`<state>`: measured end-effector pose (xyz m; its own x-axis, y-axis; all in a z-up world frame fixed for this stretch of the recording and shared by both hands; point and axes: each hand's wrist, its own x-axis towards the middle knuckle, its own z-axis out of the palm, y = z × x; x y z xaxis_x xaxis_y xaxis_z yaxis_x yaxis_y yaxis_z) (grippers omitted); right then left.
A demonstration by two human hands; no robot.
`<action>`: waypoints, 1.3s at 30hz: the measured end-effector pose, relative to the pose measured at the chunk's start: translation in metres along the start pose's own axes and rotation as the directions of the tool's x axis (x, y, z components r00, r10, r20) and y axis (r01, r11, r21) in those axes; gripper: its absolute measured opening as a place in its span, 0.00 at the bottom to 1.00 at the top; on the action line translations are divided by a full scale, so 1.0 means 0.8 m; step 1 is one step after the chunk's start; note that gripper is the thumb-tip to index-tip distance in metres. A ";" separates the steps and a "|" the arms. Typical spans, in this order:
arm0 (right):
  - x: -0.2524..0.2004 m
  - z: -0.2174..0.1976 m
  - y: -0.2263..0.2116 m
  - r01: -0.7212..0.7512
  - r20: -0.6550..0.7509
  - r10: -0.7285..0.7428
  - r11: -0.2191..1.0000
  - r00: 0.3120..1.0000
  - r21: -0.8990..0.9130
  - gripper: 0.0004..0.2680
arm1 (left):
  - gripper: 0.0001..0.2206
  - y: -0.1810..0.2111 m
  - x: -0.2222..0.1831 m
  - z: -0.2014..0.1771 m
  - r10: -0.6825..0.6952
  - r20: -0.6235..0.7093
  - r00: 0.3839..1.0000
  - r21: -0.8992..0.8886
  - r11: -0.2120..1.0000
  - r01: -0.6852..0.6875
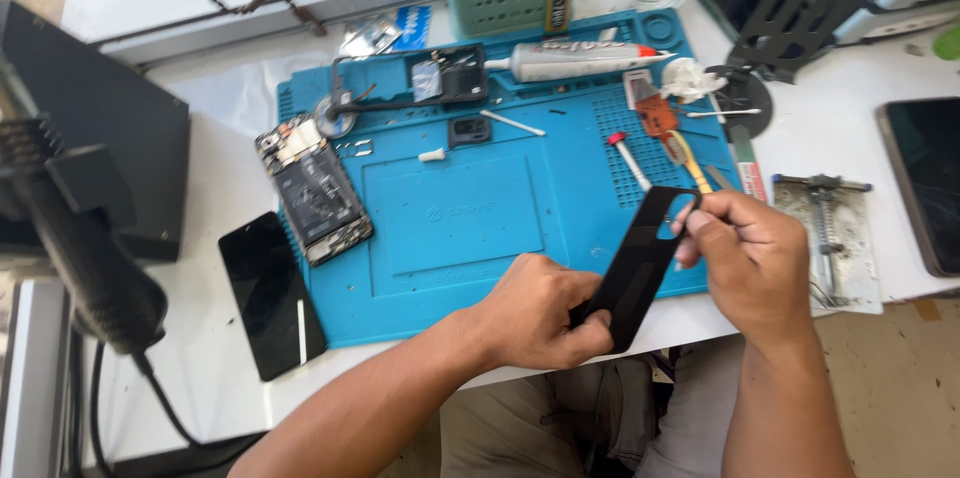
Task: Repairing a mobile phone by manipulating internal components and the back cover
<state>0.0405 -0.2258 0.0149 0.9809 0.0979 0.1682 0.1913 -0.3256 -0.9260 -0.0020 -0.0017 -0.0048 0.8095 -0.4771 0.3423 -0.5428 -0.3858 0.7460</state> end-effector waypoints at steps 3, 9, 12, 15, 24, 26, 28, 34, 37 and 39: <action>-0.004 0.003 0.008 0.000 -0.028 0.001 1.000 1.000 0.009 0.08 | 0.12 0.003 -0.001 -0.003 -0.003 0.004 1.000 0.010 1.000 0.003; -0.013 0.012 0.033 -0.012 -0.103 0.009 1.000 0.995 -0.029 0.05 | 0.10 0.005 -0.007 -0.008 -0.022 0.043 0.999 0.042 0.999 0.021; -0.017 0.015 0.056 -0.071 -0.112 0.065 0.996 0.992 -0.051 0.06 | 0.12 0.008 -0.009 -0.010 -0.049 0.032 0.998 0.044 0.998 0.047; -0.018 0.019 0.063 -0.052 -0.085 0.044 0.994 0.995 -0.091 0.07 | 0.11 0.008 -0.012 -0.010 -0.023 0.016 1.000 0.033 0.999 0.023; -0.014 0.012 0.106 -0.070 -0.045 0.067 0.996 0.997 -0.049 0.06 | 0.11 0.008 -0.013 -0.011 -0.004 0.013 1.000 0.013 1.000 0.004; -0.013 0.015 0.102 -0.065 -0.087 0.060 0.996 0.994 -0.061 0.07 | 0.12 0.006 -0.012 -0.013 0.010 0.005 1.000 -0.006 1.000 -0.010; -0.015 0.019 0.093 -0.063 -0.124 0.053 0.995 0.991 -0.077 0.08 | 0.12 0.005 -0.011 -0.011 0.023 -0.008 1.000 -0.030 0.999 -0.023; -0.018 0.026 0.061 0.063 -0.032 -0.065 0.997 0.997 -0.046 0.12 | 0.11 -0.002 -0.009 -0.004 -0.060 -0.047 0.997 -0.018 0.998 0.060; -0.016 0.027 0.071 0.067 -0.085 -0.071 0.996 0.994 -0.053 0.10 | 0.11 0.000 -0.009 -0.006 -0.073 -0.066 0.995 -0.022 0.997 0.072; -0.014 0.025 0.071 0.029 -0.064 -0.033 0.997 0.997 -0.073 0.10 | 0.10 0.000 -0.009 -0.007 -0.085 -0.047 0.995 -0.029 0.996 0.084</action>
<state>0.0399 -0.2262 -0.0462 0.9742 0.0481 0.2203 0.2214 -0.3902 -0.8937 -0.0066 0.0058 -0.0039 0.8624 -0.4045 0.3043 -0.4664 -0.4011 0.7884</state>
